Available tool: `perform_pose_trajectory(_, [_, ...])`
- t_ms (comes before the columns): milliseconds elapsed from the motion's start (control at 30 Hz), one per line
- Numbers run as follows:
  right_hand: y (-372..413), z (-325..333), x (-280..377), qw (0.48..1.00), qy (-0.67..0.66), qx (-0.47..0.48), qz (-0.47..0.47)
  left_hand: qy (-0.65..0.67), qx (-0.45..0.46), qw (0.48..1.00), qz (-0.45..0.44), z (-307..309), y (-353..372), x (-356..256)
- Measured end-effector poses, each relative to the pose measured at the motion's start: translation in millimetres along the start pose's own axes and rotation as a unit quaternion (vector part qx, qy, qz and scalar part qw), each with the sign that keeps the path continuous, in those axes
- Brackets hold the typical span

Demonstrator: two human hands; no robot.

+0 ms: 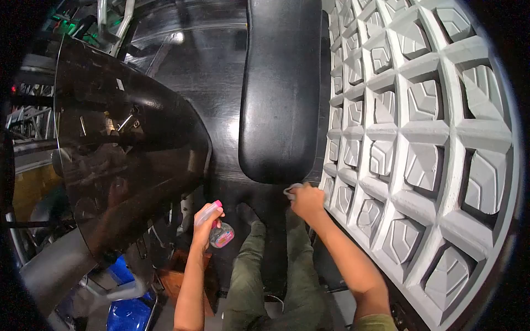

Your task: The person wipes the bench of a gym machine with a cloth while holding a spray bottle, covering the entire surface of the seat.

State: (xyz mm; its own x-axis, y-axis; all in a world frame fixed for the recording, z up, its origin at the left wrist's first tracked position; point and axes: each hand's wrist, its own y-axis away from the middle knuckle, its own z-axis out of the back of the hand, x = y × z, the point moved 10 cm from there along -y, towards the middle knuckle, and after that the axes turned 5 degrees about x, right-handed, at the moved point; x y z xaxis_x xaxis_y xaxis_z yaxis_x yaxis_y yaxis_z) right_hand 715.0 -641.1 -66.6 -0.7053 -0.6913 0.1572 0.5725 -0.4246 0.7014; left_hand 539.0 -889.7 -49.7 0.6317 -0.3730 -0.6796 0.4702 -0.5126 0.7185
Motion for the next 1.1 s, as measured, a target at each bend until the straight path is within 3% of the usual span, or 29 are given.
perform_pose_trajectory(100, [6, 0, -67, 0.958, -0.223, -0.100, -0.151, -0.008, 0.004, 1.000, 0.001, -7, -3, 1])
perform_pose_trajectory(133, [5, -7, -83, 0.933, -0.272, -0.194, -0.130, -0.010, 0.005, 1.000, 0.003, -10, -4, 2])
perform_pose_trajectory(167, [0, -28, -95, 0.865, -0.427, -0.221, -0.140, -0.013, 0.007, 1.000, 0.006, -14, -4, 3])
perform_pose_trajectory(233, [-10, -68, -89, 0.653, -0.697, -0.258, -0.147, -0.021, 0.015, 1.000, 0.010, -24, -6, 5])
perform_pose_trajectory(267, [-9, -62, -60, 0.595, -0.759, -0.212, -0.156, -0.024, 0.019, 0.999, 0.012, -30, -7, 6])
perform_pose_trajectory(300, [-18, -79, -48, 0.571, -0.770, -0.228, -0.170, -0.026, 0.022, 0.999, 0.016, -34, -8, 8])
perform_pose_trajectory(333, [-10, -71, -35, 0.550, -0.744, -0.329, -0.189, -0.026, 0.024, 0.999, 0.018, -39, -10, 9])
perform_pose_trajectory(400, [-13, -92, -5, 0.486, -0.814, -0.247, -0.203, -0.032, 0.029, 0.999, 0.018, -47, -14, 11])
perform_pose_trajectory(500, [2, -98, 25, 0.551, -0.742, -0.286, -0.253, -0.036, 0.036, 0.999, 0.013, -64, -17, 11])
perform_pose_trajectory(600, [-11, -102, 8, 0.429, -0.838, -0.264, -0.211, -0.037, 0.037, 0.999, 0.008, -76, -20, 5])
perform_pose_trajectory(633, [-15, -111, -8, 0.400, -0.843, -0.269, -0.238, -0.041, 0.039, 0.998, 0.006, -81, -21, 1])
perform_pose_trajectory(700, [-29, -112, -48, 0.465, -0.803, -0.287, -0.237, -0.053, 0.043, 0.998, 0.006, -89, -21, -5])
perform_pose_trajectory(800, [-46, -81, -95, 0.637, -0.703, -0.216, -0.232, -0.055, 0.042, 0.998, 0.001, -100, -24, -11])
perform_pose_trajectory(933, [-38, -68, -97, 0.672, -0.659, -0.255, -0.221, -0.057, 0.040, 0.998, -0.003, -114, -27, -13])
perform_pose_trajectory(967, [-32, -75, -88, 0.632, -0.705, -0.243, -0.211, -0.058, 0.040, 0.997, -0.005, -119, -25, -16])
perform_pose_trajectory(1033, [-7, -64, -66, 0.629, -0.701, -0.262, -0.210, -0.067, 0.041, 0.997, -0.008, -127, -21, -22])
perform_pose_trajectory(1100, [3, -78, -47, 0.594, -0.754, -0.192, -0.205, -0.076, 0.043, 0.996, -0.015, -135, -17, -29])
